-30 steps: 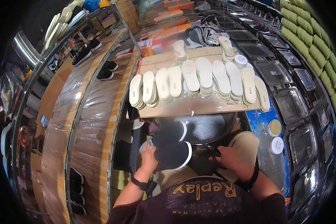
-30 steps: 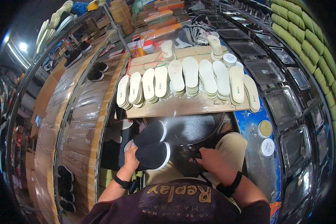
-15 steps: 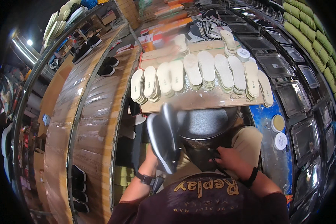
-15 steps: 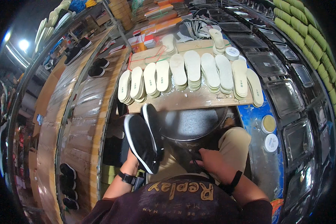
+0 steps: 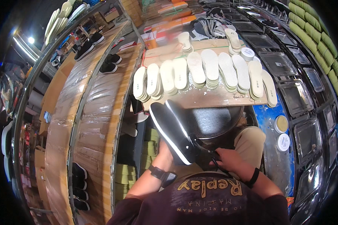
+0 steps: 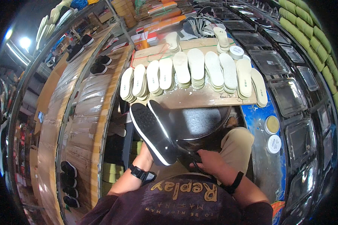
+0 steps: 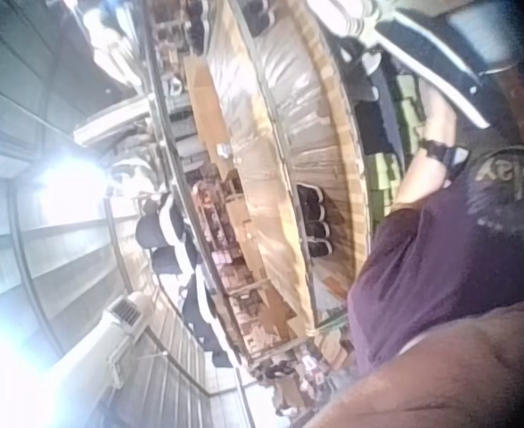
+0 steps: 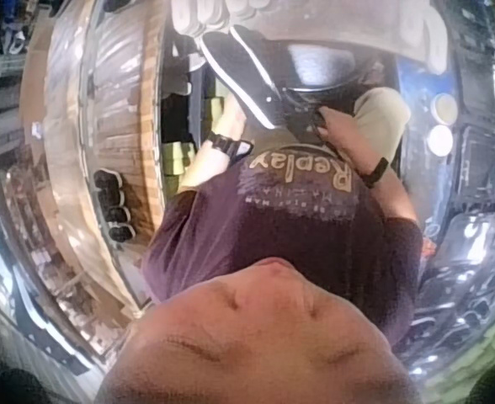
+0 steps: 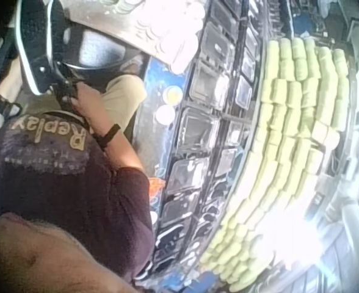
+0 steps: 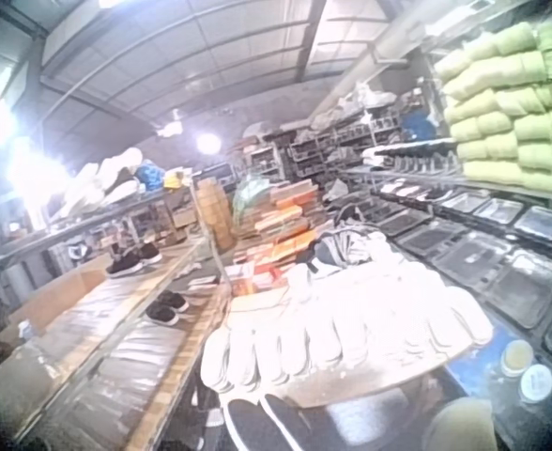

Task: Assembling shoes by inserting insoles and using scissors to adjust materials before placing completed uppers on a conveyor belt.

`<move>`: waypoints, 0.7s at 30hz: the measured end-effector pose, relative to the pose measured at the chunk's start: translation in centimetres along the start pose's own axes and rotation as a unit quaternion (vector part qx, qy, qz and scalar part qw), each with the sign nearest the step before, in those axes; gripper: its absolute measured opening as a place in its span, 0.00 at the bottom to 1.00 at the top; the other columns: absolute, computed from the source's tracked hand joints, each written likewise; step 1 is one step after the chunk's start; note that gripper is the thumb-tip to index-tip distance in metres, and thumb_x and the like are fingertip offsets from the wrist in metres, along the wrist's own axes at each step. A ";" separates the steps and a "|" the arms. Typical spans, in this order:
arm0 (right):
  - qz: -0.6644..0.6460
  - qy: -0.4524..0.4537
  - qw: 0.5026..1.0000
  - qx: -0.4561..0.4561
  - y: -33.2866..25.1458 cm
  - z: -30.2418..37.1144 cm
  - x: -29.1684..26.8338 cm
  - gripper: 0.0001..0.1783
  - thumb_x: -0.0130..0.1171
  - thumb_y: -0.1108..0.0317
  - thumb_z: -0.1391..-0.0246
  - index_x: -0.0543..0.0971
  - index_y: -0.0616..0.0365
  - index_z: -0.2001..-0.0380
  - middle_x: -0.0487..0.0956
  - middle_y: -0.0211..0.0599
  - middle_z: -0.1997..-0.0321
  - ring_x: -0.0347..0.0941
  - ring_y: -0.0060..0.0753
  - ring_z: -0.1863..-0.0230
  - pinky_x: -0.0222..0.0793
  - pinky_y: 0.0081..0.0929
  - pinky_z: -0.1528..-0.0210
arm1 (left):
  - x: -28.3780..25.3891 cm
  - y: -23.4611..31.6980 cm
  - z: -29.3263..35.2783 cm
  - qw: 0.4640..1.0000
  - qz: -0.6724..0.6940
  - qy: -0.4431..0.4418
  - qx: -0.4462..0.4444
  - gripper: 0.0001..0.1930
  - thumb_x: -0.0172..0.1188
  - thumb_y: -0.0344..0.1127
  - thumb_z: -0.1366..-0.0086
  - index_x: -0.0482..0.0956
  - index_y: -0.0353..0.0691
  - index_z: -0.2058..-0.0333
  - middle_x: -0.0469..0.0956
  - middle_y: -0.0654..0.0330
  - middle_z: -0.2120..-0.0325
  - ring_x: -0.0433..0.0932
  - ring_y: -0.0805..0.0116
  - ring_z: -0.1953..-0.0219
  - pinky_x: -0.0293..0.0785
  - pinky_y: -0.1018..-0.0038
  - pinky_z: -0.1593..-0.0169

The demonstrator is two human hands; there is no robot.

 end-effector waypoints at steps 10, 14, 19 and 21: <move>0.063 -0.017 0.997 0.050 2.5 0.0 -0.2 0.33 0.62 0.36 0.57 0.75 0.61 0.72 0.78 0.50 0.73 0.76 0.55 0.67 0.69 0.46 0.66 | -4.4 -1.5 -1.8 0.969 -0.153 0.193 0.024 0.11 0.46 0.30 0.34 0.77 0.33 0.69 0.76 0.55 0.79 0.75 0.63 0.81 0.71 0.69 0.79; 0.024 0.078 0.993 0.081 4.7 2.0 -2.1 0.31 0.65 0.38 0.60 0.76 0.60 0.74 0.77 0.48 0.76 0.75 0.55 0.71 0.67 0.45 0.69 | 0.6 1.6 -2.5 0.742 -0.582 0.126 0.309 0.08 0.49 0.29 0.39 0.76 0.31 0.69 0.76 0.50 0.78 0.75 0.56 0.77 0.70 0.64 0.72; 0.032 0.070 0.990 0.115 6.7 3.7 -2.2 0.28 0.67 0.41 0.61 0.77 0.58 0.73 0.77 0.46 0.76 0.74 0.55 0.71 0.66 0.44 0.70 | 5.9 -4.5 -0.3 0.541 -0.818 -0.082 0.177 0.23 0.62 0.46 0.45 0.79 0.32 0.58 0.77 0.46 0.67 0.78 0.52 0.63 0.75 0.64 0.61; 0.033 0.124 0.984 0.120 6.8 4.2 -2.5 0.25 0.69 0.46 0.63 0.77 0.58 0.75 0.75 0.44 0.80 0.73 0.52 0.74 0.65 0.42 0.71 | 6.2 -7.6 -0.2 0.432 -0.892 -0.126 0.047 0.27 0.64 0.55 0.50 0.82 0.35 0.64 0.77 0.48 0.67 0.79 0.54 0.62 0.75 0.65 0.62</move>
Point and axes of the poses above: each hand's wrist, its own z-axis away from the middle knuckle, its own x-axis out of the palm, y = z × x, the point moved 7 cm from there along -z, towards the middle knuckle
